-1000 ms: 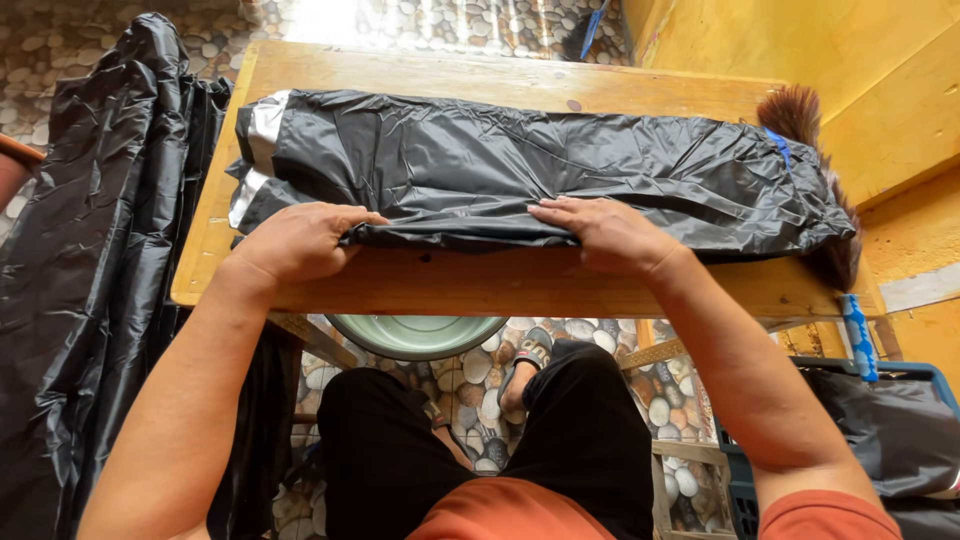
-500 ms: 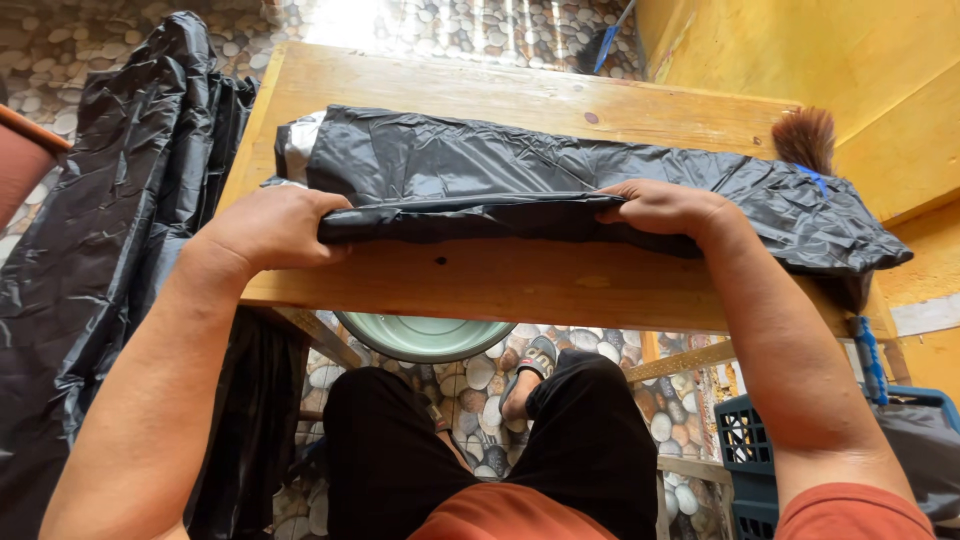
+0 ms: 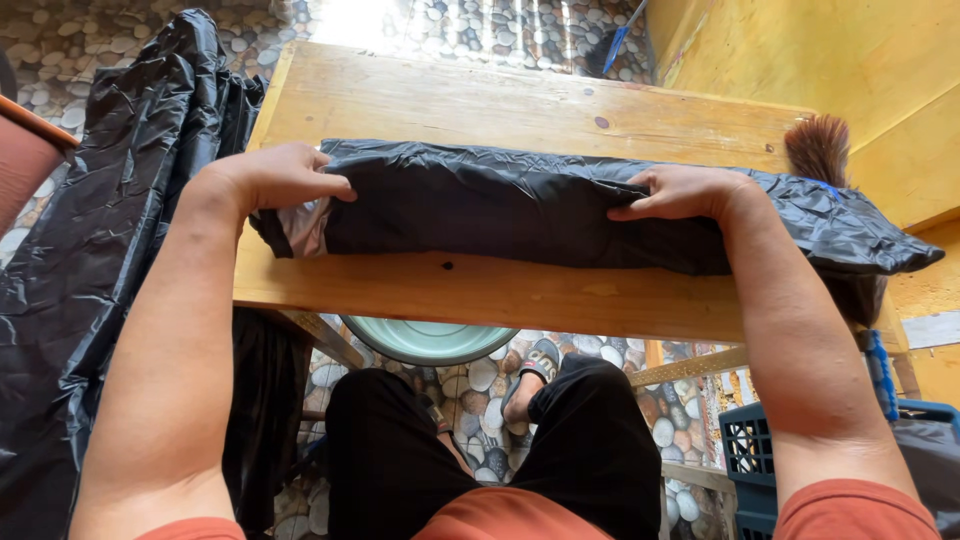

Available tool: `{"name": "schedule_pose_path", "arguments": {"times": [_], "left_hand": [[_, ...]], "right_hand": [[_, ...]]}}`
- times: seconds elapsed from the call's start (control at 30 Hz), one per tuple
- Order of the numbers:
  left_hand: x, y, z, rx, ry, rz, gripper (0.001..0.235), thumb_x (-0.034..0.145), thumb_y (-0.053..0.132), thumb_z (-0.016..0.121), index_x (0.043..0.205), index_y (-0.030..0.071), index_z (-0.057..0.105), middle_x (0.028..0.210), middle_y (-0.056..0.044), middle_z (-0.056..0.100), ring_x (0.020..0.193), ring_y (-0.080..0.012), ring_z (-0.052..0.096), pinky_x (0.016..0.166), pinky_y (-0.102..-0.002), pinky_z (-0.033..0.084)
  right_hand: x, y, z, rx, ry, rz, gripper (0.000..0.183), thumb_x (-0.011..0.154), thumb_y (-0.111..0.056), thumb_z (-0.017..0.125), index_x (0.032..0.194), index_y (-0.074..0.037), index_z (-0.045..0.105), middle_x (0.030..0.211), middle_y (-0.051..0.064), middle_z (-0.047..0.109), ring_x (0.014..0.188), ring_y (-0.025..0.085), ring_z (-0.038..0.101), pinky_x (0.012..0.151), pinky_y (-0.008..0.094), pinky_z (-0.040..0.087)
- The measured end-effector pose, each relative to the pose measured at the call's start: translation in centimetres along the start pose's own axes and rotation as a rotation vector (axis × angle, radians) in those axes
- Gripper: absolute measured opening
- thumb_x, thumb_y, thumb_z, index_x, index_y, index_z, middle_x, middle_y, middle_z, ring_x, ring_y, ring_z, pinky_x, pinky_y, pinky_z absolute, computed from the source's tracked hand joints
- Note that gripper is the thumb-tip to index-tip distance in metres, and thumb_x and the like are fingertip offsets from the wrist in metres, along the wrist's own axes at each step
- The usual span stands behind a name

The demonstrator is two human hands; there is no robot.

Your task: The person cleans a small black package on a wooden table using a feather duster, then places it in a blue crate. They then retrieve a larger black package, clean it with the duster, and fold it on the table.

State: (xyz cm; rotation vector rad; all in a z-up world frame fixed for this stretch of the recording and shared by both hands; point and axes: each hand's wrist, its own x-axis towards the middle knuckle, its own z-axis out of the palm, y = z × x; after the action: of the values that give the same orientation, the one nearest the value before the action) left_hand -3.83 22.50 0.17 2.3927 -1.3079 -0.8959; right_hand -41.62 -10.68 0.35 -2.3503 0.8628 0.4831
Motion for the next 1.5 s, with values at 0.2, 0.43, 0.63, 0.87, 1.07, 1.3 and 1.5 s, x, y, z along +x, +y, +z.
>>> {"name": "schedule_pose_path", "arguments": {"times": [0.2, 0.43, 0.63, 0.87, 1.07, 1.3, 1.5], "left_hand": [[-2.4, 3.7, -1.9, 0.152, -0.05, -0.091, 0.075, 0.075, 0.064, 0.069, 0.123, 0.006, 0.066, 0.12, -0.02, 0.071, 0.116, -0.0375, 0.065, 0.098, -0.047, 0.047], [-8.8, 3.2, -1.8, -0.052, 0.091, -0.066, 0.099, 0.067, 0.048, 0.075, 0.157, 0.029, 0.038, 0.164, 0.002, 0.041, 0.149, -0.0183, 0.038, 0.12, -0.039, 0.03], [-7.5, -0.5, 3.3, -0.405, 0.309, 0.025, 0.091, 0.064, 0.045, 0.08, 0.146, 0.016, 0.053, 0.136, -0.007, 0.065, 0.129, -0.0205, 0.058, 0.116, -0.035, 0.039], [3.3, -8.8, 8.7, -0.655, 0.639, 0.451, 0.027, 0.092, 0.018, 0.088, 0.114, 0.015, 0.072, 0.103, -0.003, 0.075, 0.099, -0.01, 0.07, 0.092, -0.029, 0.055], [3.3, -5.5, 7.3, -0.616, 0.616, 0.353, 0.028, 0.093, 0.026, 0.085, 0.112, 0.011, 0.072, 0.099, -0.009, 0.076, 0.105, -0.0162, 0.072, 0.091, -0.037, 0.055], [5.4, -5.6, 7.0, -0.563, 0.557, 0.268, 0.035, 0.094, 0.029, 0.081, 0.117, 0.005, 0.069, 0.102, -0.014, 0.075, 0.105, -0.0255, 0.071, 0.091, -0.044, 0.054], [6.0, -5.8, 6.6, -0.467, 0.518, 0.12, 0.044, 0.093, 0.038, 0.079, 0.12, 0.003, 0.069, 0.108, -0.019, 0.074, 0.112, -0.035, 0.068, 0.093, -0.049, 0.052]], "right_hand": [[0.1, -0.6, -0.3, -0.05, -0.03, 0.082, 0.037, 0.087, -0.048, 0.071, 0.103, -0.016, 0.08, 0.092, 0.003, 0.074, 0.09, 0.02, 0.064, 0.088, 0.036, 0.05], [1.2, -1.1, -0.5, -0.153, -0.088, 0.125, 0.048, 0.09, -0.051, 0.062, 0.119, -0.015, 0.075, 0.121, -0.001, 0.074, 0.111, 0.015, 0.062, 0.1, 0.031, 0.044], [2.6, -0.6, -0.3, -0.077, -0.096, 0.133, 0.049, 0.088, -0.048, 0.065, 0.124, -0.017, 0.075, 0.126, -0.004, 0.074, 0.115, 0.014, 0.061, 0.104, 0.03, 0.043], [4.1, 1.8, 0.3, 0.022, 0.057, 0.08, 0.035, 0.079, -0.045, 0.081, 0.1, -0.017, 0.083, 0.085, 0.014, 0.075, 0.09, 0.031, 0.07, 0.086, 0.043, 0.054], [1.4, 0.2, -0.3, -0.057, 0.113, 0.121, 0.046, 0.075, -0.057, 0.081, 0.095, -0.015, 0.082, 0.087, 0.016, 0.076, 0.094, 0.035, 0.072, 0.087, 0.045, 0.055], [3.3, 2.0, -0.3, -0.429, 0.298, 0.167, 0.059, 0.075, -0.074, 0.071, 0.098, -0.021, 0.083, 0.087, 0.016, 0.078, 0.097, 0.036, 0.074, 0.086, 0.046, 0.057], [5.3, 3.9, 0.5, -0.664, 0.388, 0.11, 0.063, 0.091, -0.074, 0.052, 0.114, -0.021, 0.076, 0.11, 0.012, 0.077, 0.111, 0.034, 0.071, 0.094, 0.05, 0.055]]}}
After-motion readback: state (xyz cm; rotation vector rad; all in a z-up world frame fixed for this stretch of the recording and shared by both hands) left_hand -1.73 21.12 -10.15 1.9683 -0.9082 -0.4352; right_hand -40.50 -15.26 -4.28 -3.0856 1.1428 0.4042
